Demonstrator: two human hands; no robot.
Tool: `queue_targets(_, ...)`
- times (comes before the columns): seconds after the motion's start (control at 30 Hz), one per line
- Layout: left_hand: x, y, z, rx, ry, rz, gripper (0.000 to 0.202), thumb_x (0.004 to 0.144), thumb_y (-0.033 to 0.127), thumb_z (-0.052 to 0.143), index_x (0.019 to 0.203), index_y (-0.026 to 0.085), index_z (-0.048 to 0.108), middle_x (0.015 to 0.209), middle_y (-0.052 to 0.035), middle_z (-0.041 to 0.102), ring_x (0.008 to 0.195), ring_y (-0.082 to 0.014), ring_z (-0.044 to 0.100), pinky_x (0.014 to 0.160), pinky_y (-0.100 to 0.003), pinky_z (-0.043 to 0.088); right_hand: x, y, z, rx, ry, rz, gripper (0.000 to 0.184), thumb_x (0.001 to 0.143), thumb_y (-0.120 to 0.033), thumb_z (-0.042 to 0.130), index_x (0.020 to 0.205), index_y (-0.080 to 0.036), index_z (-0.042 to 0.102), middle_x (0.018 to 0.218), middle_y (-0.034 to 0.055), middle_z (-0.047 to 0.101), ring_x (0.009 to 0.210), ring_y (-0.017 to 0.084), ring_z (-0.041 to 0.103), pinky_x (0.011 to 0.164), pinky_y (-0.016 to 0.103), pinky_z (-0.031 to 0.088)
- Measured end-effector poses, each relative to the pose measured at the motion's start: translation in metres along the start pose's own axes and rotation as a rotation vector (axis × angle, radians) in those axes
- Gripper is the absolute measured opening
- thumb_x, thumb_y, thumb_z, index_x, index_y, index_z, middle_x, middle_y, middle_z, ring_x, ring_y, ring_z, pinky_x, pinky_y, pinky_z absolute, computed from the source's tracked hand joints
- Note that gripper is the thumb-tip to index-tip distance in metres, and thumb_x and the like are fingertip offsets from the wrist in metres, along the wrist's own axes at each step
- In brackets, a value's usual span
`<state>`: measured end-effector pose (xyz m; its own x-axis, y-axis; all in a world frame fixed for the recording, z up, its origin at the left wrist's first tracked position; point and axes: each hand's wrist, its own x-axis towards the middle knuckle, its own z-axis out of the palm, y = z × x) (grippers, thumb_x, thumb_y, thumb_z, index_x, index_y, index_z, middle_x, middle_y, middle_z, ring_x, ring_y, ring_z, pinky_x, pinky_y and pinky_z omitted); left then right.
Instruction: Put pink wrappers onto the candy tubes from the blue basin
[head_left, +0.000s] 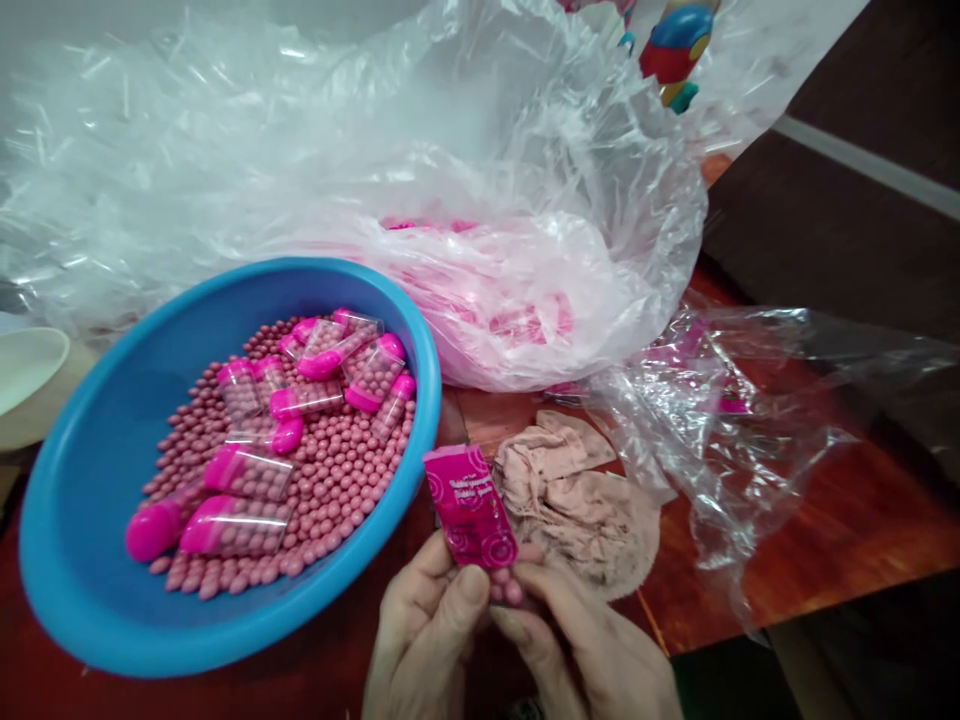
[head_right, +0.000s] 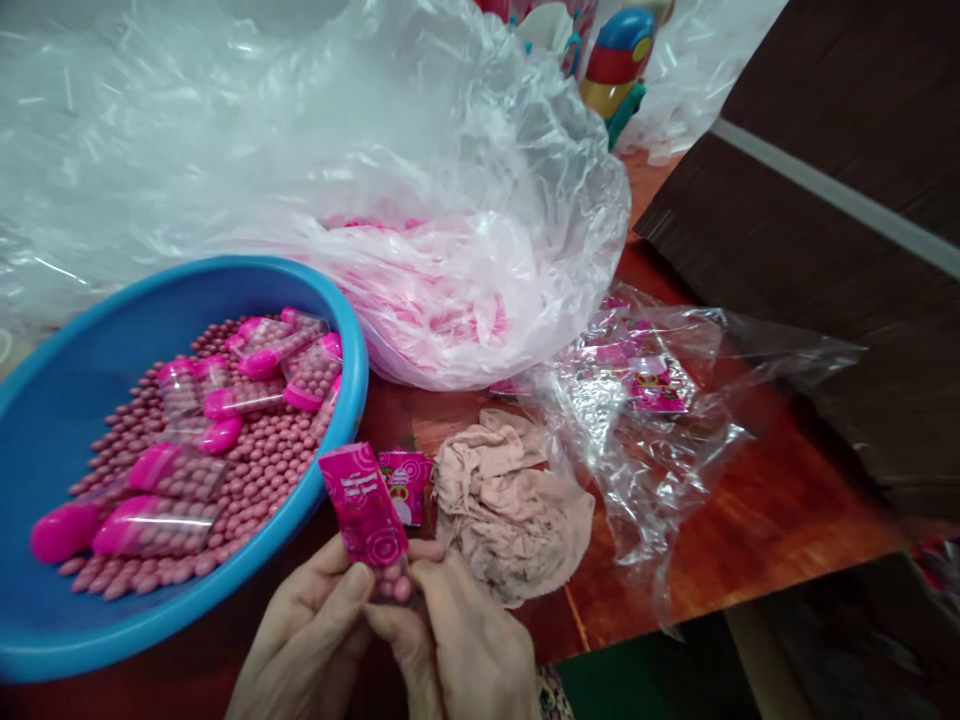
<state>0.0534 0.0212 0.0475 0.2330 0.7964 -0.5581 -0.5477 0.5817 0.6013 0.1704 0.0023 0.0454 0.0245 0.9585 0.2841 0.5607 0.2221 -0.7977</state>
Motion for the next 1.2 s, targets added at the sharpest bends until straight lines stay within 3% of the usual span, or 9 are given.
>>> queue_targets(0.1,0.004,0.004,0.002,-0.019,0.005,-0.014,0.021,0.081,0.021,0.063,0.1,0.022,0.073,0.082,-0.0073,0.074,0.08,-0.0189,0.068,0.083,-0.032,0.05,0.003,0.008,-0.01,-0.262,0.056,-0.152,0.019,0.093,-0.025,0.046,0.101,-0.016,0.061,0.082,0.0049,0.073,0.072,0.013,0.071,0.064,0.016,0.055)
queue_targets(0.23,0.0,0.006,0.006,0.003,0.031,-0.034,0.026,0.079,0.023,0.066,0.104,0.022,0.072,0.079,-0.007,0.074,0.074,-0.0176,0.068,0.075,-0.029,0.052,0.0,0.019,-0.016,-0.52,-0.061,-0.424,0.031,0.095,-0.018,0.038,0.111,-0.012,0.064,0.092,0.0043,0.076,0.078,0.019,0.073,0.064,0.022,0.058)
queue_targets(0.37,-0.003,0.004,0.005,0.156,0.143,0.055,0.026,0.074,0.028,0.071,0.098,0.02,0.074,0.075,-0.0063,0.074,0.07,-0.0178,0.068,0.065,-0.023,0.054,-0.009,0.027,-0.003,-0.469,0.092,-0.418,0.043,0.098,-0.019,0.025,0.133,-0.007,0.047,0.098,0.0109,0.074,0.082,0.023,0.072,0.068,0.034,0.056)
queue_targets(0.47,-0.003,-0.002,0.002,0.247,0.225,0.127,0.03,0.072,0.03,0.073,0.1,0.022,0.074,0.076,-0.0051,0.076,0.068,-0.0163,0.068,0.065,-0.021,0.053,-0.01,0.029,0.003,-0.442,0.113,-0.444,0.047,0.098,-0.017,0.022,0.142,-0.005,0.032,0.095,0.0148,0.074,0.085,0.025,0.071,0.072,0.038,0.053)
queue_targets(0.6,-0.002,-0.011,0.003,0.264,0.255,0.174,0.031,0.074,0.031,0.071,0.104,0.022,0.072,0.083,-0.0062,0.077,0.069,-0.0173,0.069,0.065,-0.023,0.054,-0.003,0.028,0.002,-0.49,0.035,-0.47,0.038,0.094,-0.01,0.028,0.124,-0.001,0.05,0.088,0.0172,0.074,0.086,0.029,0.068,0.074,0.04,0.051)
queue_targets(0.7,0.0,-0.015,0.005,0.209,0.243,0.185,0.033,0.076,0.031,0.069,0.107,0.021,0.071,0.086,-0.0084,0.077,0.076,-0.0205,0.07,0.072,-0.028,0.054,0.006,0.028,0.002,-0.535,-0.011,-0.535,0.029,0.091,-0.007,0.035,0.109,0.002,0.055,0.087,0.021,0.071,0.086,0.031,0.065,0.075,0.041,0.049)
queue_targets(0.93,0.006,-0.023,0.005,0.195,0.3,0.203,0.032,0.076,0.035,0.068,0.104,0.02,0.071,0.082,-0.0081,0.076,0.069,-0.0201,0.069,0.063,-0.028,0.056,0.032,0.036,0.003,-0.304,-0.137,-0.489,0.016,0.088,-0.005,0.039,0.087,-0.01,0.055,0.064,0.0044,0.052,0.057,0.015,0.051,0.05,0.027,0.044)
queue_targets(1.07,0.004,-0.024,0.01,0.28,0.358,0.257,0.025,0.078,0.028,0.066,0.102,0.02,0.07,0.08,-0.0057,0.076,0.065,-0.0187,0.068,0.057,-0.023,0.054,0.032,0.04,0.001,-0.238,-0.152,-0.546,0.016,0.089,-0.006,0.039,0.085,-0.011,0.054,0.063,0.0041,0.05,0.058,0.016,0.047,0.049,0.027,0.041)
queue_targets(1.2,0.006,-0.025,0.015,0.223,0.369,0.276,0.021,0.079,0.025,0.065,0.099,0.019,0.069,0.081,-0.0056,0.076,0.065,-0.018,0.068,0.056,-0.022,0.053,0.029,0.045,0.001,-0.201,-0.131,-0.564,0.017,0.09,-0.007,0.038,0.093,-0.008,0.055,0.064,0.0048,0.051,0.059,0.016,0.046,0.049,0.026,0.041)
